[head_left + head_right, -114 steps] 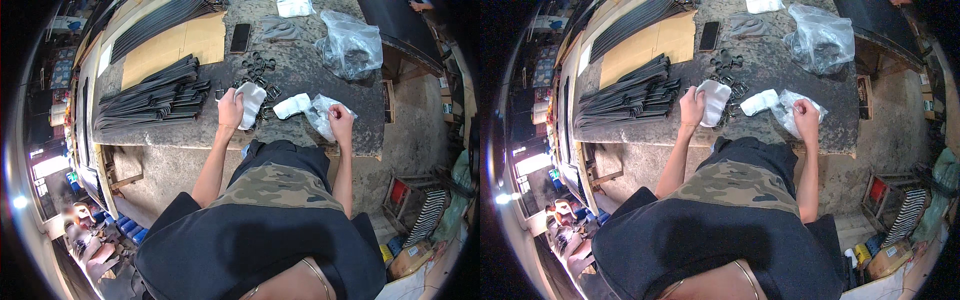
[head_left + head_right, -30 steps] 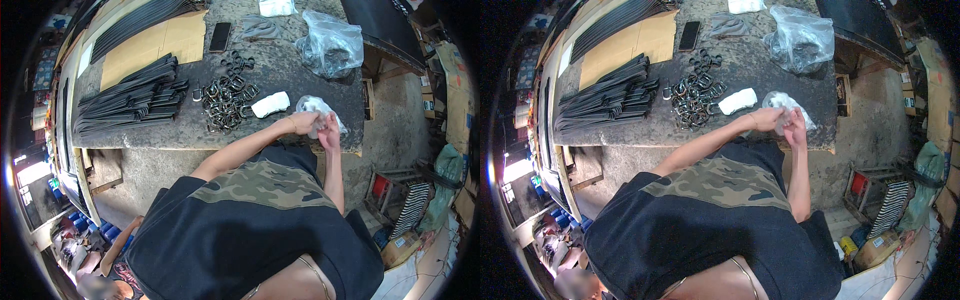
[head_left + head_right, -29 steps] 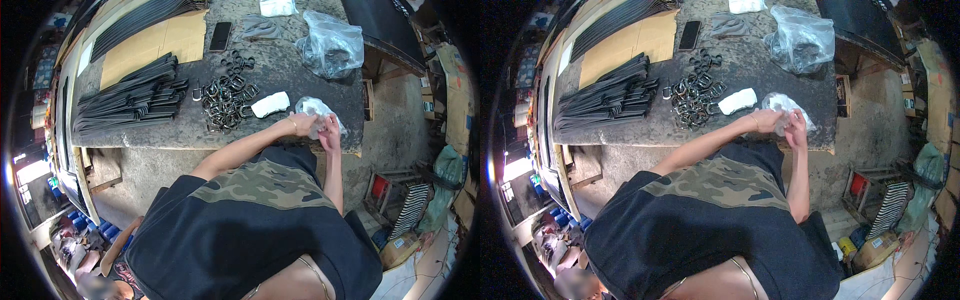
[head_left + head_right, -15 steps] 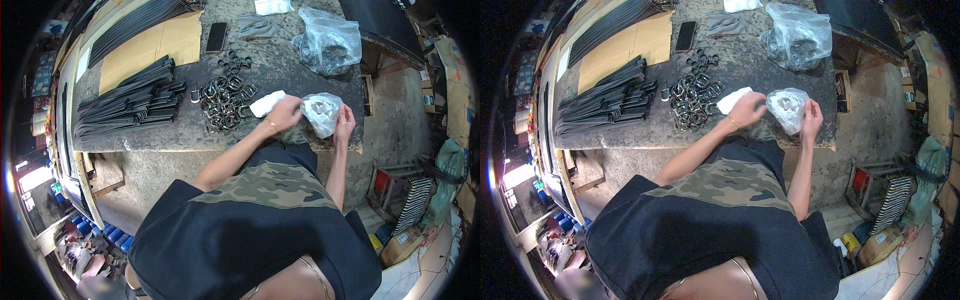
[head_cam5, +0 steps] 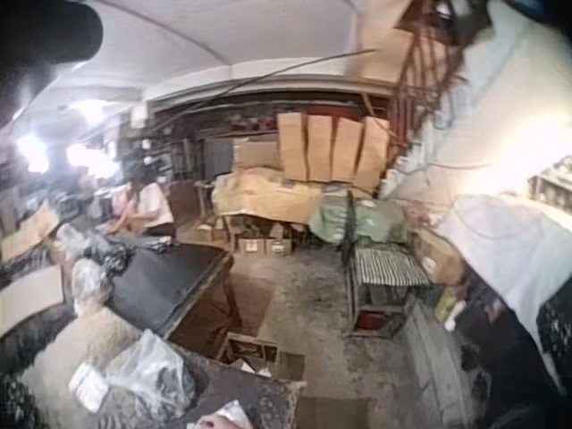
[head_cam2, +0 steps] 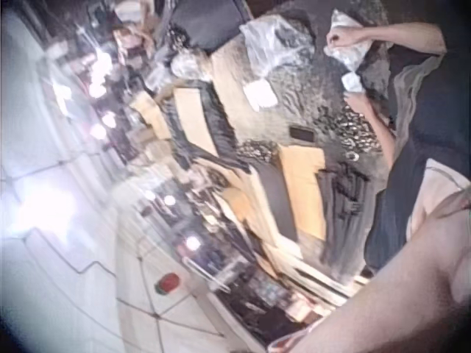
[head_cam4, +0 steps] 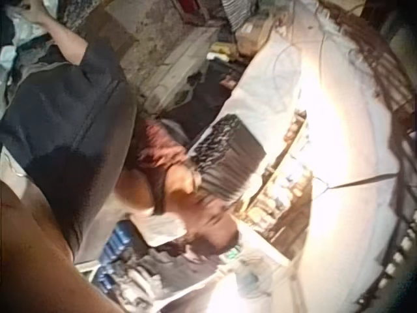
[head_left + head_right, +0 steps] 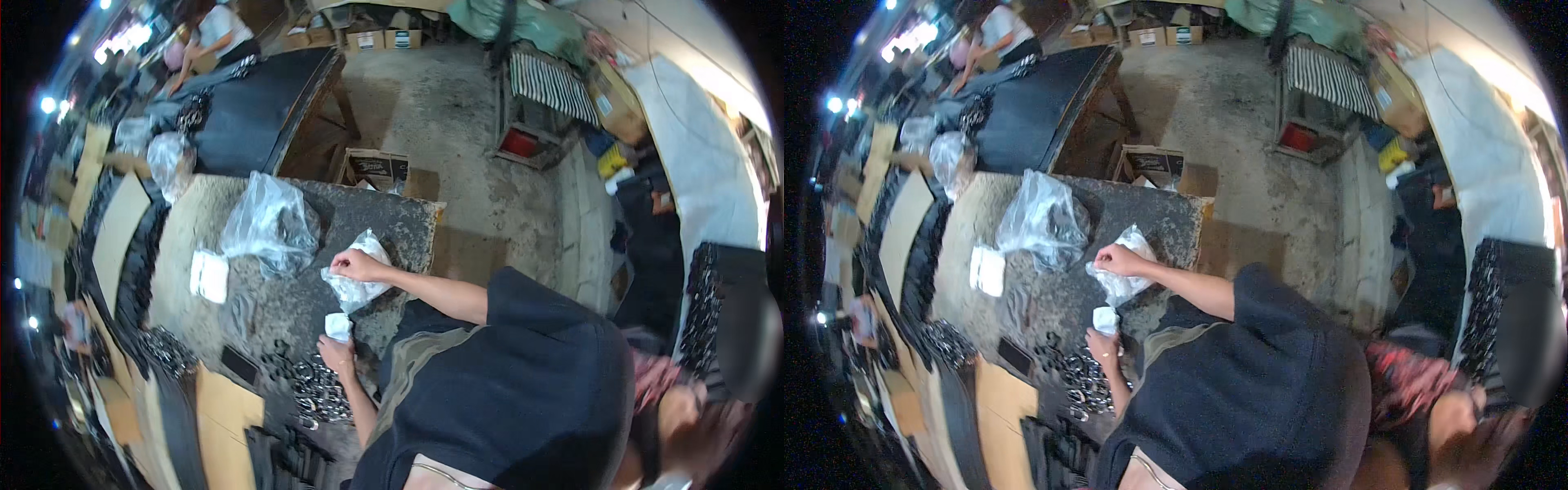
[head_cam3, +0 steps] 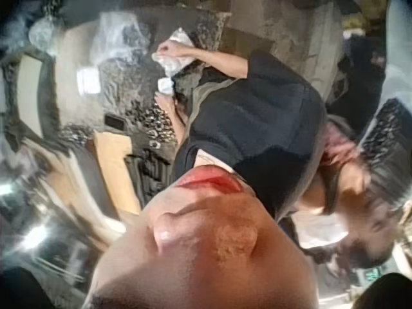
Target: The person attaches a buckle to a belt strap, places the belt on the table, and unwraps additional buckles from paper and plastic packaging. The person then organizes the buckles and loops on the table by hand.
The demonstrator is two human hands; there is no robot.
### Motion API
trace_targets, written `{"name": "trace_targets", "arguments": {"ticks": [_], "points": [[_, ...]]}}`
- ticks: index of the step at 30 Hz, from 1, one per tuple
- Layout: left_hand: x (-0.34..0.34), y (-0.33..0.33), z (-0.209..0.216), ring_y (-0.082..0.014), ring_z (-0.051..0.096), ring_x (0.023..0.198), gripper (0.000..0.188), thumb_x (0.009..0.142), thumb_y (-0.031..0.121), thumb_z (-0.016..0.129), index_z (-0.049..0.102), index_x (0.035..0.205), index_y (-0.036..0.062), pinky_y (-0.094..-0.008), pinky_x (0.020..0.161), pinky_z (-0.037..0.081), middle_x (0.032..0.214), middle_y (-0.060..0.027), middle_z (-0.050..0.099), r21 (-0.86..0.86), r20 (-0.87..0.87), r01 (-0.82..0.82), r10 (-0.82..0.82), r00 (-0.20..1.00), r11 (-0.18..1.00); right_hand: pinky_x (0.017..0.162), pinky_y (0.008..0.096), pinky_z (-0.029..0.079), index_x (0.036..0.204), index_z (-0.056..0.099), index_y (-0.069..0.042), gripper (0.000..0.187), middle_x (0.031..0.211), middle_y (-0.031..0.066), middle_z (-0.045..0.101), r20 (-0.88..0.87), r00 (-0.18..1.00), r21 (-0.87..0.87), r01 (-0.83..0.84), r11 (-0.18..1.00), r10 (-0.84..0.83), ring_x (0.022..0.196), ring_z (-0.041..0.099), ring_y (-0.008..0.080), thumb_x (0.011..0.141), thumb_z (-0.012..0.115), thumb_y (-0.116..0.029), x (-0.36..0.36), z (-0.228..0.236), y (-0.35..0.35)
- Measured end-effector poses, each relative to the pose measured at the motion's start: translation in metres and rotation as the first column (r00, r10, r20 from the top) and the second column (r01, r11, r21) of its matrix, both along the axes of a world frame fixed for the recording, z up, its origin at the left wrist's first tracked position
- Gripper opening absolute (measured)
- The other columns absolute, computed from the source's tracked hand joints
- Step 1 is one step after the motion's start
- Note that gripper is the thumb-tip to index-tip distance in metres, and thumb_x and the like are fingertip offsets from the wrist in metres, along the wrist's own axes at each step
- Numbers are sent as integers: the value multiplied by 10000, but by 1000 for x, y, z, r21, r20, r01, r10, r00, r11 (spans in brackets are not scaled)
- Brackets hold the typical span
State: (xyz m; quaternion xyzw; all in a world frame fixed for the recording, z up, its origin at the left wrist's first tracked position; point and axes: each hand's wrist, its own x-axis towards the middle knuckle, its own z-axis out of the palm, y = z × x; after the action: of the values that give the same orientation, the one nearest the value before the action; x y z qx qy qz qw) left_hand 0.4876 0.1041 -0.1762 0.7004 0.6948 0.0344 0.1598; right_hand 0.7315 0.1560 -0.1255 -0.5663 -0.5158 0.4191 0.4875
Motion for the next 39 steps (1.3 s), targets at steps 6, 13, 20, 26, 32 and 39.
{"name": "trace_targets", "arguments": {"ticks": [6, 13, 20, 26, 32, 39], "points": [[20, -11, 15, -362, 493, 999, 465, 631, 244, 771, 561, 972, 7, -462, 799, 446, 1070, -176, 512, 224, -52, 175, -167, 985, 959, 658, 293, 462, 919, 687, -14, 242, 758, 81, 663, -39, 990, -8, 134, 991, -134, 696, 596, 133, 840, 655, -241, 8, -19, -17], [6, -18, 5, -389, 488, 937, 357, 638, 95, 726, 537, 925, -4, -463, 793, 416, 993, -195, 512, 434, 188, 193, -298, 936, 880, 604, 231, 422, 939, 671, -31, 158, 758, -50, 593, -89, 988, -160, 108, 981, -123, 682, 487, 39, 891, 618, -172, -5, -24, -30], [5, -17, 14, -343, 485, 1011, 450, 650, 143, 745, 535, 1026, 14, -433, 811, 432, 1068, -155, 514, 294, 135, 156, -203, 970, 943, 530, 214, 382, 926, 663, 26, 181, 677, -21, 577, -94, 991, -129, 83, 988, -95, 587, 472, 44, 879, 633, -146, -11, -10, -29], [8, -23, 16, -305, 495, 1032, 612, 672, 215, 773, 481, 1181, 38, -428, 825, 420, 1085, -133, 516, 142, 140, -61, 41, 989, 988, 529, 204, 376, 938, 659, 23, 165, 689, -34, 565, -186, 974, -153, 100, 983, -128, 587, 463, 38, 887, 626, -130, -2, -4, -39], [27, -43, 25, -280, 497, 950, 480, 671, 180, 735, 527, 1085, 56, -412, 756, 391, 972, -101, 516, 245, 28, 109, -119, 993, 964, 536, 204, 386, 946, 661, 12, 169, 685, -31, 558, -251, 959, -141, 100, 985, -133, 591, 473, 42, 888, 626, -143, 8, -11, -51], [27, -58, 19, -333, 490, 987, 512, 671, 231, 769, 536, 1100, 77, -441, 787, 441, 1056, -134, 505, 145, 249, 207, -238, 939, 968, 543, 204, 384, 946, 659, 15, 166, 686, -29, 553, -271, 954, -156, 88, 984, -129, 594, 470, 43, 889, 619, -137, 13, -8, -60]]}}
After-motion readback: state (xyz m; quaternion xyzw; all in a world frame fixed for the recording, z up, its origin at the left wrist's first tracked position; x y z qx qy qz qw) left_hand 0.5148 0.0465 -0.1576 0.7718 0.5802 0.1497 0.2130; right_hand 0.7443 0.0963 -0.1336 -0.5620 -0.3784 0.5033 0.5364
